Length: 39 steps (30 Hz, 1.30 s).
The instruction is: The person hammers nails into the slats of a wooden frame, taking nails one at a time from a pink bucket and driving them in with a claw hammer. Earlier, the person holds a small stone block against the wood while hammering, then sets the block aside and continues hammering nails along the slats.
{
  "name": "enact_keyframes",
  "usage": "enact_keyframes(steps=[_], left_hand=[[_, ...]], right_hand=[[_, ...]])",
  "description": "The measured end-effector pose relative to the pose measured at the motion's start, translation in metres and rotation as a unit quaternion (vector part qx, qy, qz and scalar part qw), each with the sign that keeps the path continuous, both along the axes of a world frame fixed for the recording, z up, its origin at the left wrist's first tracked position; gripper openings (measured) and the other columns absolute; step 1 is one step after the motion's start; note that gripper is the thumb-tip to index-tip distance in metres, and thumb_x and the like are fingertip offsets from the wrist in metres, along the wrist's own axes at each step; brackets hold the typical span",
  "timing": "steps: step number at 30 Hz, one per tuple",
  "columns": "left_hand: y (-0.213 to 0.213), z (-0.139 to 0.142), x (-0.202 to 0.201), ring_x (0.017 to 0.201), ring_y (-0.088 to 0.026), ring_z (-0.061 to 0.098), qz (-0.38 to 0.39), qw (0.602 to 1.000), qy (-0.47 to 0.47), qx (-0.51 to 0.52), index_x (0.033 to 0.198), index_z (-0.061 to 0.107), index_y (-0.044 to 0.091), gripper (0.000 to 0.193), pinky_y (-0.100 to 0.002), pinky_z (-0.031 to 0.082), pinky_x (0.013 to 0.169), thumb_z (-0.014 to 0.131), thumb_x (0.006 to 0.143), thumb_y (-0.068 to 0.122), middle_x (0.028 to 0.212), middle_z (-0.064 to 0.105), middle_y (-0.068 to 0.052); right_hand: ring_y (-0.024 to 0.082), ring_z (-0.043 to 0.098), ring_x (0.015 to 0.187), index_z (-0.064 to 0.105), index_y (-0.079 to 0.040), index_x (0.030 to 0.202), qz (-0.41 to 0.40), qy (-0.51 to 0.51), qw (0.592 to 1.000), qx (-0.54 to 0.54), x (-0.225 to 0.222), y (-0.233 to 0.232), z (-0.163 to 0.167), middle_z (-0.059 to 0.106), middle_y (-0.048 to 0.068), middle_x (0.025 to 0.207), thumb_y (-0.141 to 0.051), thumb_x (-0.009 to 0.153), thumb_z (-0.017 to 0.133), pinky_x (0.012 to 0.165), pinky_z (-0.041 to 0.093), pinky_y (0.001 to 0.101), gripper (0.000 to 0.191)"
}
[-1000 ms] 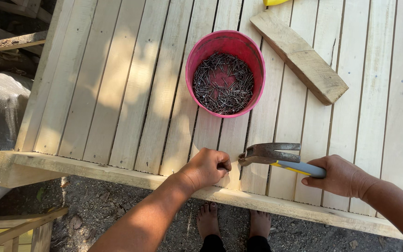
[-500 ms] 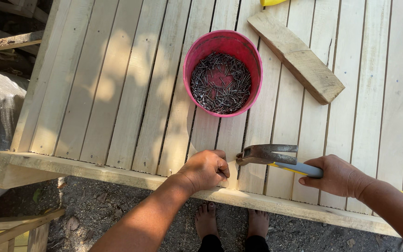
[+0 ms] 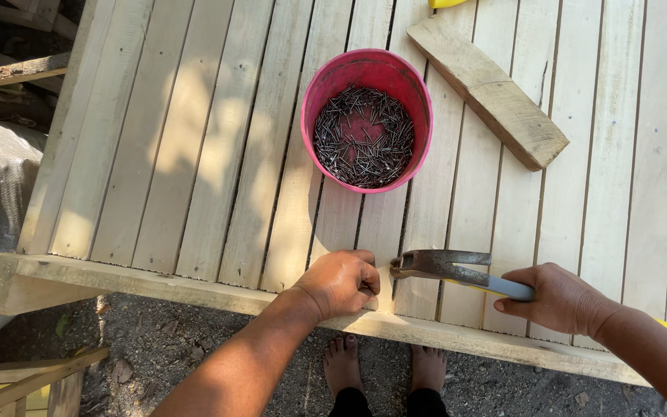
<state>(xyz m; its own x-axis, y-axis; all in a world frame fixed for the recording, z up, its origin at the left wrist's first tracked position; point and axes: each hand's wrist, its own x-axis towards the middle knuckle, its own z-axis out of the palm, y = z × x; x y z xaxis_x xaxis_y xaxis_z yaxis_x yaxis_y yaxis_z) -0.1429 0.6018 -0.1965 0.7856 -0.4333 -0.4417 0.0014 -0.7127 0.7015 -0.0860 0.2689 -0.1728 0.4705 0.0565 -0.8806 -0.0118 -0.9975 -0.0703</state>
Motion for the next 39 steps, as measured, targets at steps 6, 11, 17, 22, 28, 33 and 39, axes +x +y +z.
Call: enact_keyframes(steps=[6,11,17,22,28,33,39], left_hand=[[0.001,0.001,-0.001,0.090,-0.024,0.070,-0.016,1.000,-0.011,-0.003,0.084,0.075,0.013,0.008,-0.037,0.058,0.083,0.071,0.078,0.010,0.096,0.068,0.002],[-0.002,0.002,-0.002,0.091,-0.021,0.069,-0.048,0.998,-0.045,0.014,0.084,0.074,0.014,0.007,-0.036,0.058,0.083,0.070,0.079,0.010,0.096,0.068,0.003],[-0.005,0.007,0.000,0.093,-0.016,0.069,-0.031,0.999,0.030,0.028,0.084,0.074,0.017,0.006,-0.032,0.058,0.085,0.073,0.079,0.013,0.094,0.069,0.005],[-0.004,0.007,0.001,0.092,-0.018,0.070,-0.015,1.000,0.017,0.017,0.085,0.074,0.016,0.009,-0.032,0.059,0.084,0.071,0.079,0.010,0.096,0.070,0.006],[-0.004,0.005,-0.002,0.090,-0.019,0.070,-0.031,0.999,-0.008,0.028,0.084,0.070,0.015,0.008,-0.032,0.059,0.082,0.070,0.079,0.009,0.096,0.068,0.006],[-0.004,0.008,-0.002,0.092,-0.019,0.068,-0.045,0.999,-0.025,0.000,0.079,0.069,0.014,0.007,-0.034,0.058,0.083,0.070,0.080,0.007,0.094,0.069,0.005],[-0.007,0.012,0.000,0.095,-0.016,0.066,-0.035,0.998,0.037,0.026,0.078,0.072,0.017,0.007,-0.032,0.057,0.086,0.079,0.077,0.015,0.093,0.066,0.006]], right_hand=[[0.014,0.071,0.068,0.077,-0.018,0.118,0.008,0.001,1.000,0.000,0.000,0.001,-0.001,0.077,0.005,0.073,-0.048,0.089,0.071,0.081,0.061,0.0336,0.042],[0.014,0.070,0.067,0.076,-0.019,0.118,0.001,0.000,1.000,0.002,0.000,0.001,0.000,0.077,0.005,0.072,-0.047,0.088,0.072,0.080,0.061,0.0339,0.042],[0.014,0.070,0.066,0.077,-0.017,0.116,0.008,0.001,1.000,-0.002,0.000,0.001,0.001,0.076,0.006,0.070,-0.048,0.089,0.071,0.080,0.061,0.0339,0.041],[0.015,0.070,0.066,0.076,-0.019,0.118,0.006,0.000,1.000,-0.003,0.001,0.000,0.001,0.075,0.005,0.070,-0.047,0.088,0.071,0.079,0.062,0.0341,0.041],[0.016,0.067,0.064,0.079,-0.017,0.114,0.009,0.006,1.000,-0.008,0.001,0.001,0.002,0.074,0.007,0.068,-0.047,0.090,0.071,0.077,0.060,0.0358,0.039],[0.014,0.068,0.064,0.078,-0.018,0.115,0.006,0.000,1.000,-0.006,0.001,0.002,0.001,0.074,0.005,0.068,-0.047,0.089,0.072,0.078,0.060,0.0339,0.039],[0.015,0.068,0.063,0.079,-0.017,0.108,0.007,-0.001,1.000,0.003,0.001,-0.001,0.000,0.073,0.005,0.066,-0.047,0.089,0.071,0.077,0.061,0.0352,0.037]])
